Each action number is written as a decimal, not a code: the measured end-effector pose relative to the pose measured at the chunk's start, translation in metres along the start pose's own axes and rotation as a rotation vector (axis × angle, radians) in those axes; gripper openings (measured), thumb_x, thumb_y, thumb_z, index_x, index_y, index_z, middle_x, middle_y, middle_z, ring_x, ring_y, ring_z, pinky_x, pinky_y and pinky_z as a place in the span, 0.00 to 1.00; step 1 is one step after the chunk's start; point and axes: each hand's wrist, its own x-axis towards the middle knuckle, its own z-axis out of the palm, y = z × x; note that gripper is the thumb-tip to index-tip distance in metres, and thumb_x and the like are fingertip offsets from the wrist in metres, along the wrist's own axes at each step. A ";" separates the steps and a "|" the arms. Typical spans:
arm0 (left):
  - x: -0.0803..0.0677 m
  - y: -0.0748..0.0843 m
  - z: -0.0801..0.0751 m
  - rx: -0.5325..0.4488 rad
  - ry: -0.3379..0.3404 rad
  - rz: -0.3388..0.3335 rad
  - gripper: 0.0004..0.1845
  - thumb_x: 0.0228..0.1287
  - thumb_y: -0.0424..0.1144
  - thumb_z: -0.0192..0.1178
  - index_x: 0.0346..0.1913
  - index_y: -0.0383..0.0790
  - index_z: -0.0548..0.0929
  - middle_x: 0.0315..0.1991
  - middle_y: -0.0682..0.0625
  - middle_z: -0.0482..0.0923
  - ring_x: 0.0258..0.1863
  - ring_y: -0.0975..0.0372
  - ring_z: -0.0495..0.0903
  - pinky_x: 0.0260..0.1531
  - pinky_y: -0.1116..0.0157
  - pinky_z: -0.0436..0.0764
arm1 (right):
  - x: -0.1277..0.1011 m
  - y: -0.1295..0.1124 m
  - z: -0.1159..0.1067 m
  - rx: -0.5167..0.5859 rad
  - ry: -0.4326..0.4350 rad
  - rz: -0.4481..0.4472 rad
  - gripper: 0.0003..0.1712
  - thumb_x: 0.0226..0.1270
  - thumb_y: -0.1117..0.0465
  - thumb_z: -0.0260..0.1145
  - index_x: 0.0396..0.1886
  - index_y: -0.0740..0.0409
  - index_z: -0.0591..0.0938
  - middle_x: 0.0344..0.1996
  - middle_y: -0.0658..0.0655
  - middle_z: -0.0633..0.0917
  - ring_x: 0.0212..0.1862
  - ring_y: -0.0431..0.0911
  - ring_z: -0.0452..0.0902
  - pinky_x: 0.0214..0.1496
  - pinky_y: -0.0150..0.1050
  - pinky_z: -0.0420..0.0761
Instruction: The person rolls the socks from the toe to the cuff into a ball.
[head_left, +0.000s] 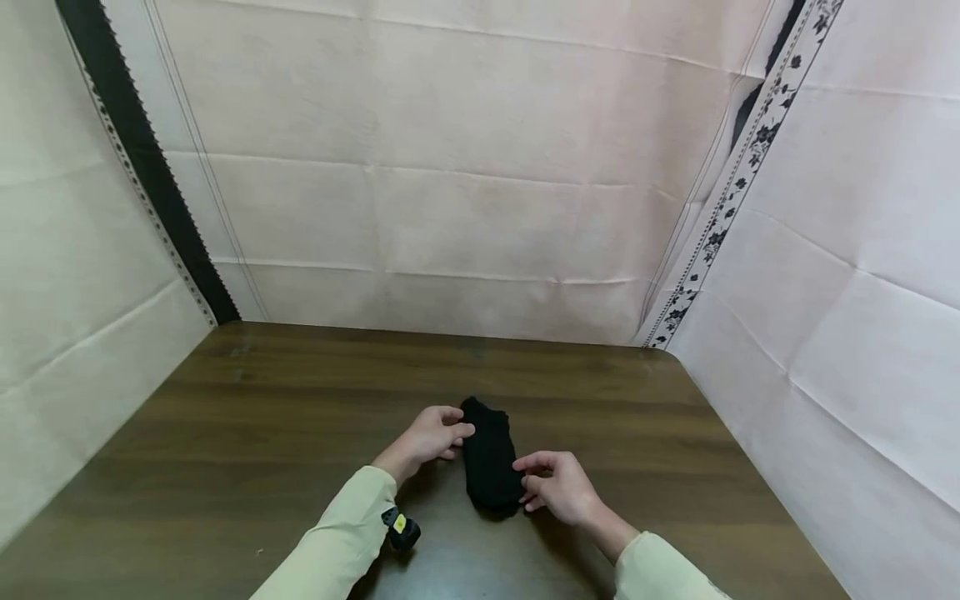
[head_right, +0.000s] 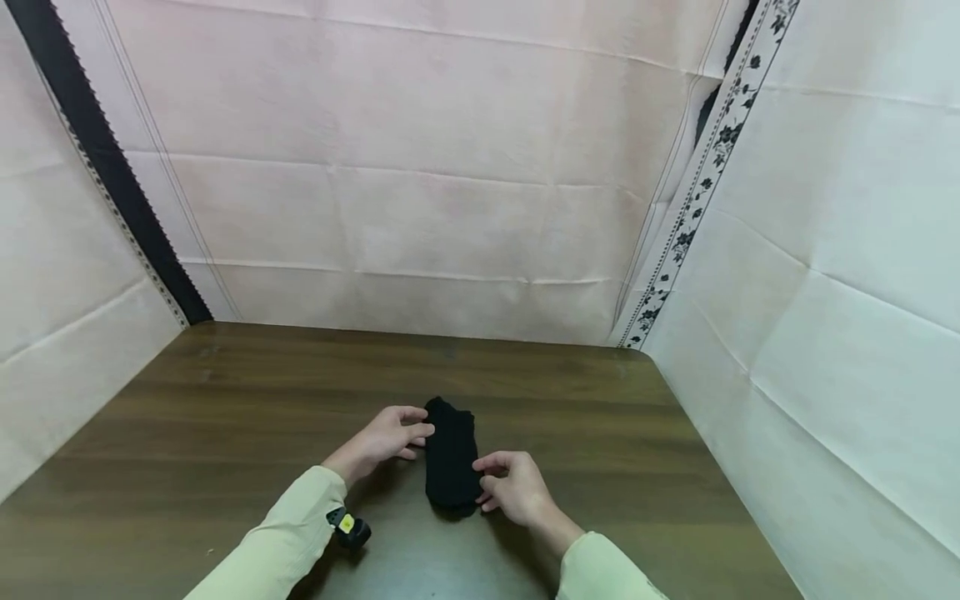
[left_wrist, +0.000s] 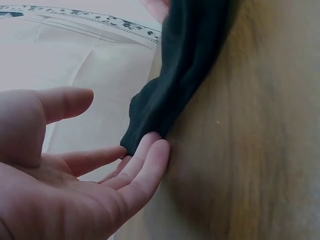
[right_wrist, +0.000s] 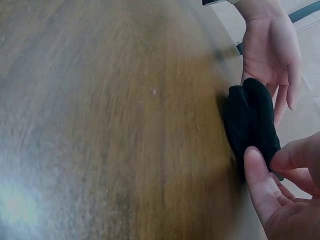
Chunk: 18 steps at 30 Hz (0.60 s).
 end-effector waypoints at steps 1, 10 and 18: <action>0.000 -0.001 0.000 0.010 -0.006 0.001 0.28 0.72 0.40 0.61 0.67 0.26 0.71 0.55 0.37 0.79 0.47 0.53 0.82 0.43 0.57 0.84 | -0.001 0.001 0.000 -0.003 -0.002 -0.002 0.13 0.68 0.78 0.59 0.49 0.76 0.82 0.39 0.63 0.83 0.30 0.54 0.85 0.32 0.46 0.86; -0.016 -0.003 -0.011 0.206 -0.008 0.111 0.27 0.70 0.39 0.63 0.67 0.30 0.73 0.63 0.35 0.72 0.49 0.50 0.79 0.48 0.52 0.80 | -0.001 -0.001 0.002 -0.181 0.007 -0.100 0.12 0.67 0.75 0.62 0.48 0.70 0.84 0.35 0.59 0.84 0.28 0.48 0.81 0.30 0.39 0.83; -0.049 0.010 -0.003 0.467 -0.034 0.313 0.16 0.68 0.39 0.67 0.55 0.39 0.83 0.53 0.45 0.76 0.53 0.49 0.76 0.52 0.48 0.77 | -0.009 -0.013 -0.005 -0.507 0.094 -0.291 0.09 0.68 0.66 0.68 0.45 0.56 0.88 0.40 0.49 0.80 0.36 0.40 0.78 0.38 0.36 0.80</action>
